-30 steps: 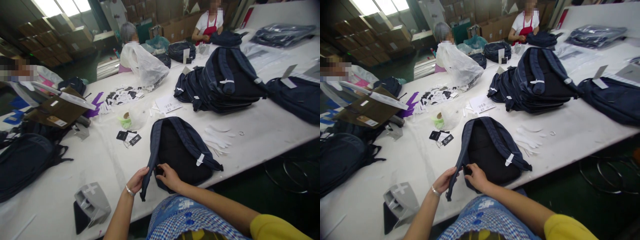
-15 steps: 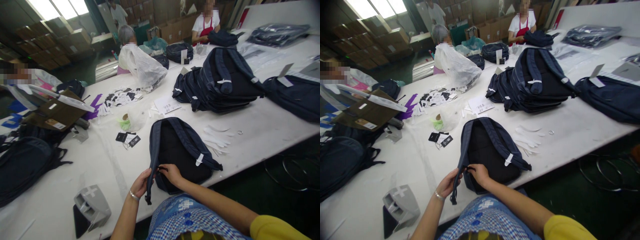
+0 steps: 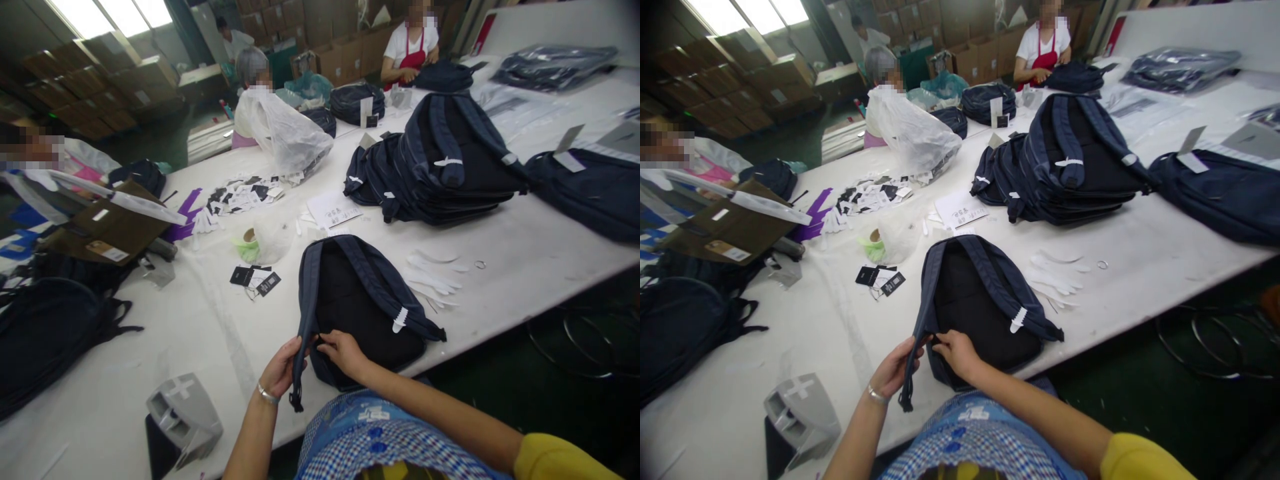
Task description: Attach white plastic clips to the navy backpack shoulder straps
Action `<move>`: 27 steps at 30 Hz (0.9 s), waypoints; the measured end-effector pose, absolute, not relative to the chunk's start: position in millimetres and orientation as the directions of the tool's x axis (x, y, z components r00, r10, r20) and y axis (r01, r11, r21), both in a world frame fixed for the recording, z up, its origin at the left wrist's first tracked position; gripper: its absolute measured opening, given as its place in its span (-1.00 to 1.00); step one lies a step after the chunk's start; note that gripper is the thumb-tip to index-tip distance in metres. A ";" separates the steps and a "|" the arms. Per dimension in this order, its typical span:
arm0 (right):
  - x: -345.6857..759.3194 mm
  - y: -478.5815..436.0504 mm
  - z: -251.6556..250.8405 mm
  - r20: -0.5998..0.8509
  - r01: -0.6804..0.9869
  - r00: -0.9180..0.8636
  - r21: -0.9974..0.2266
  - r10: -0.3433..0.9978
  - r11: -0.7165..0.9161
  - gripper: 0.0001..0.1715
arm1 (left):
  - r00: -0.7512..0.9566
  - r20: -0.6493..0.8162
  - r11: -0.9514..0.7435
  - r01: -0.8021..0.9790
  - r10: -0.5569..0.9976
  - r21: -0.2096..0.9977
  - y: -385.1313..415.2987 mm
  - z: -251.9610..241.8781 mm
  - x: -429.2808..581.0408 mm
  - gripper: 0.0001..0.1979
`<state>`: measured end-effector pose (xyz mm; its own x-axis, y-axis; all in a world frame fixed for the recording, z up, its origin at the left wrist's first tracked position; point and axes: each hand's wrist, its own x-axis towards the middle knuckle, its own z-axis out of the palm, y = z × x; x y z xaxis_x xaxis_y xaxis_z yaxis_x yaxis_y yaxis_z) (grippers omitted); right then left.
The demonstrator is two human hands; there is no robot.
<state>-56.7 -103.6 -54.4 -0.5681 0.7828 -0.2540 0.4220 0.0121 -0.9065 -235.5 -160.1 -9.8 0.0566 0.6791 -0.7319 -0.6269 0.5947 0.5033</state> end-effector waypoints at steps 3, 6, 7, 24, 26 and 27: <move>-59.9 -97.8 -62.6 -0.306 0.442 -0.536 -0.896 0.787 -0.048 -0.73 | 0.052 -0.732 0.601 -0.611 0.680 0.515 -159.6 -8.1 -231.2 -0.74; -54.4 -90.9 -73.0 -0.343 0.477 -0.476 -0.874 0.810 -0.090 -0.72 | 0.039 -0.705 0.609 -0.539 0.708 0.581 -161.7 -13.0 -218.9 -0.67; -51.5 -88.0 -77.7 -0.359 0.487 -0.451 -0.866 0.817 -0.112 -0.73 | 0.028 -0.691 0.611 -0.493 0.722 0.619 -163.1 -17.6 -212.7 -0.64; -43.0 -47.9 -121.3 -0.694 0.379 -0.461 -0.717 0.552 -0.585 -0.77 | -0.109 -0.676 0.638 -0.249 0.729 0.728 -166.4 -76.7 -184.9 -0.54; -43.0 -46.8 -120.4 -0.691 0.368 -0.478 -0.718 0.542 -0.591 -0.82 | -0.166 -0.659 0.622 -0.226 0.734 0.749 -167.5 -81.5 -181.6 -0.56; -43.2 -47.2 -118.8 -0.687 0.361 -0.486 -0.721 0.540 -0.592 -0.82 | -0.194 -0.649 0.614 -0.213 0.736 0.760 -168.0 -84.0 -179.4 -0.57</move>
